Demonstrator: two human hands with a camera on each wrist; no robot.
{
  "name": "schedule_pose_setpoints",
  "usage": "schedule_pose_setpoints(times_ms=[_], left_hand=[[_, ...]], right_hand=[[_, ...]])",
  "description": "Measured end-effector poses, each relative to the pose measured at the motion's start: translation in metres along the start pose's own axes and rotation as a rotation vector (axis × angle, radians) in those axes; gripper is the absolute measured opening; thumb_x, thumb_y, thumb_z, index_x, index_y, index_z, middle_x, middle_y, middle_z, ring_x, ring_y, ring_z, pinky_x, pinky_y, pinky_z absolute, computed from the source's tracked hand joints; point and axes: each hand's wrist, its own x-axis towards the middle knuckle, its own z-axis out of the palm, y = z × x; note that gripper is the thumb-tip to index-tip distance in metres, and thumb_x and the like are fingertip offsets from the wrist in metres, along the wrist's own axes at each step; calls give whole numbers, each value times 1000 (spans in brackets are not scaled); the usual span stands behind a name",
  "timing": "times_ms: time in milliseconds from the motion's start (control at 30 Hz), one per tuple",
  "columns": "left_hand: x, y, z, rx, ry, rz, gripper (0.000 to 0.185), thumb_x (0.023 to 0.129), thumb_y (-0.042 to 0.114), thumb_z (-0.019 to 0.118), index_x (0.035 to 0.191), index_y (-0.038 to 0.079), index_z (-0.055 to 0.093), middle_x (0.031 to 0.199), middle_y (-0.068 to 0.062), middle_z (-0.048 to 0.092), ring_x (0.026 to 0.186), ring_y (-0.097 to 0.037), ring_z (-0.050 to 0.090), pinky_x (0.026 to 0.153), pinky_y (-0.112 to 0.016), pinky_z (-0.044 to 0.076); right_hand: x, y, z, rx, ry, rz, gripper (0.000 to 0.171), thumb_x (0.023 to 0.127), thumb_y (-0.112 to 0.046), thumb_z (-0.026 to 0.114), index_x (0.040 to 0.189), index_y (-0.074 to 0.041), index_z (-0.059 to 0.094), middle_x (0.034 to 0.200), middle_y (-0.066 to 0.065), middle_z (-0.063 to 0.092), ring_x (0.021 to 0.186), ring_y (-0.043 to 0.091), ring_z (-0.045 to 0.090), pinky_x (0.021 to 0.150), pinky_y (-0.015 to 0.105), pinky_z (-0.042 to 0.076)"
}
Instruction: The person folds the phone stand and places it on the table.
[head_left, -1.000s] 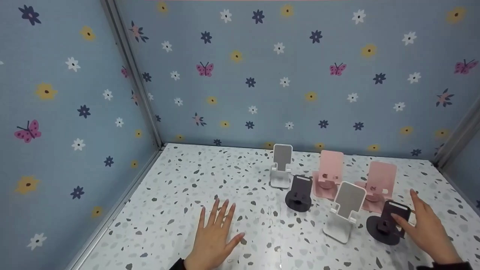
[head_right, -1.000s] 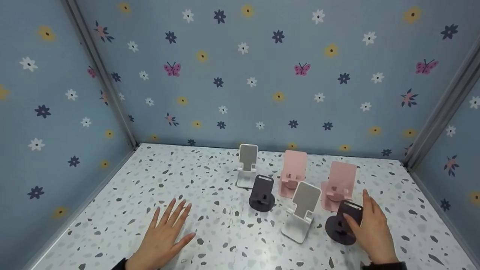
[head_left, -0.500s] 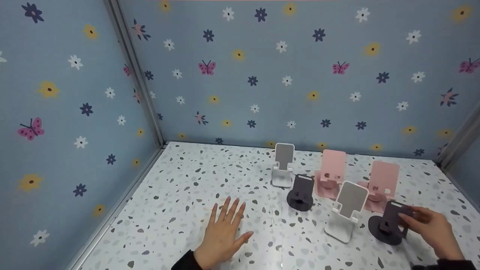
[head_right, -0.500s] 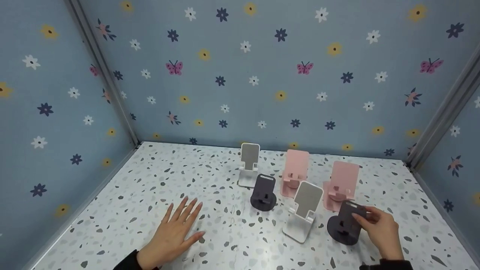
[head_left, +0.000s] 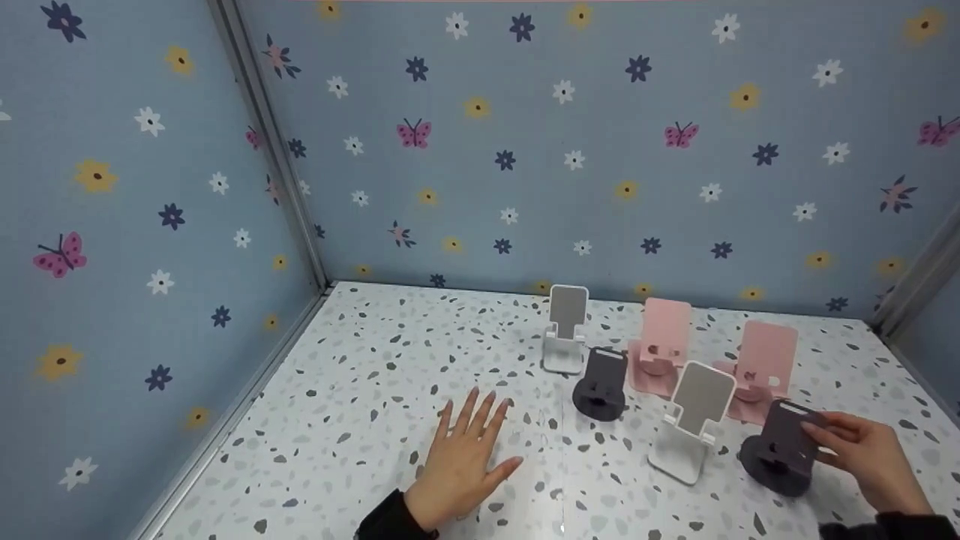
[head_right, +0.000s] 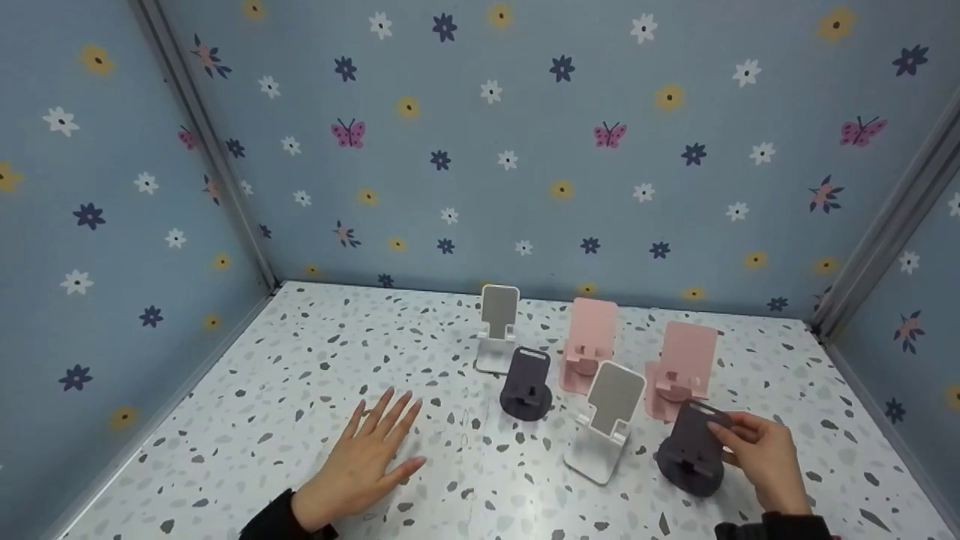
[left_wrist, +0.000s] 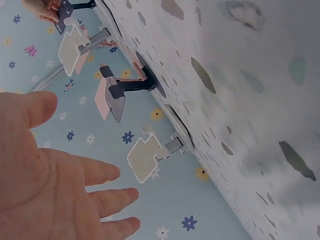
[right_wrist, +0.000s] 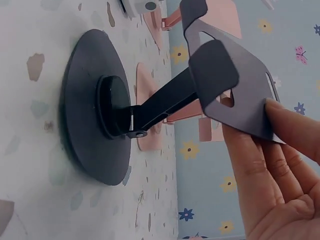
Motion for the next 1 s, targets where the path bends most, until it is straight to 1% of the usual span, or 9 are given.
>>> schedule_pose_setpoints(times_ms=[133, 233, 400, 500, 633, 700, 767, 900, 1000], left_hand=[[2, -2, 2, -18, -8, 3, 70, 101, 52, 44, 154, 8, 34, 160, -15, 34, 150, -36, 25, 118, -63, 23], [2, -5, 5, -27, -32, -3, 70, 101, 53, 43, 154, 8, 34, 160, -15, 33, 150, -36, 24, 119, -62, 22], [6, -8, 7, -53, -85, -11, 71, 102, 55, 39, 154, 7, 34, 161, -15, 31, 151, -37, 22, 120, -61, 20], [11, -8, 6, -90, -112, 4, 72, 102, 55, 38, 154, 5, 33, 161, -17, 30, 150, -39, 22, 120, -62, 20], [20, -7, 5, -191, -160, 33, 71, 103, 51, 39, 155, 4, 29, 162, -18, 25, 151, -40, 18, 121, -62, 16], [25, -5, 4, -261, -185, 54, 70, 104, 49, 38, 156, 4, 26, 163, -18, 22, 152, -40, 15, 122, -61, 14], [28, -1, 4, -333, -207, 75, 68, 105, 48, 37, 157, 5, 24, 164, -17, 20, 152, -39, 14, 122, -60, 13], [37, 8, 1, -457, -231, 112, 67, 106, 47, 34, 158, 6, 21, 165, -15, 19, 153, -36, 13, 124, -57, 12], [45, 16, -1, -536, -251, 117, 68, 105, 49, 32, 158, 8, 19, 166, -12, 17, 154, -32, 12, 125, -54, 13]], right_hand=[[-5, -7, -3, -40, 35, -19, 56, 100, -13, 56, 139, 20, 34, 82, -18, 63, 70, -7, 63, 72, 29, 62], [-13, -14, -3, -86, 70, -52, 50, 101, -11, 55, 137, 19, 38, 83, -17, 64, 70, -8, 62, 71, 29, 62], [-32, -32, -3, -134, 133, -150, 42, 100, -9, 56, 129, 19, 46, 82, -18, 63, 71, -8, 63, 69, 26, 62], [-44, -45, -1, -114, 168, -216, 43, 99, -17, 60, 123, 16, 51, 81, -21, 63, 71, -7, 64, 66, 23, 61], [-59, -65, 6, -106, 187, -285, 37, 99, -20, 60, 120, 10, 54, 82, -26, 61, 73, -7, 66, 66, 20, 60], [-65, -74, 10, -112, 185, -316, 29, 100, -16, 57, 119, 7, 56, 83, -29, 60, 75, -8, 66, 67, 20, 60], [-71, -83, 17, -105, 177, -343, 27, 100, -13, 57, 119, 6, 57, 83, -30, 61, 76, -7, 67, 68, 20, 60], [-78, -99, 31, -41, 147, -421, 16, 97, -7, 62, 112, -3, 64, 85, -26, 67, 76, -3, 70, 66, 20, 60], [-80, -110, 45, 9, 110, -459, 14, 94, -4, 65, 107, -9, 67, 86, -22, 71, 76, 1, 71, 64, 21, 60]])
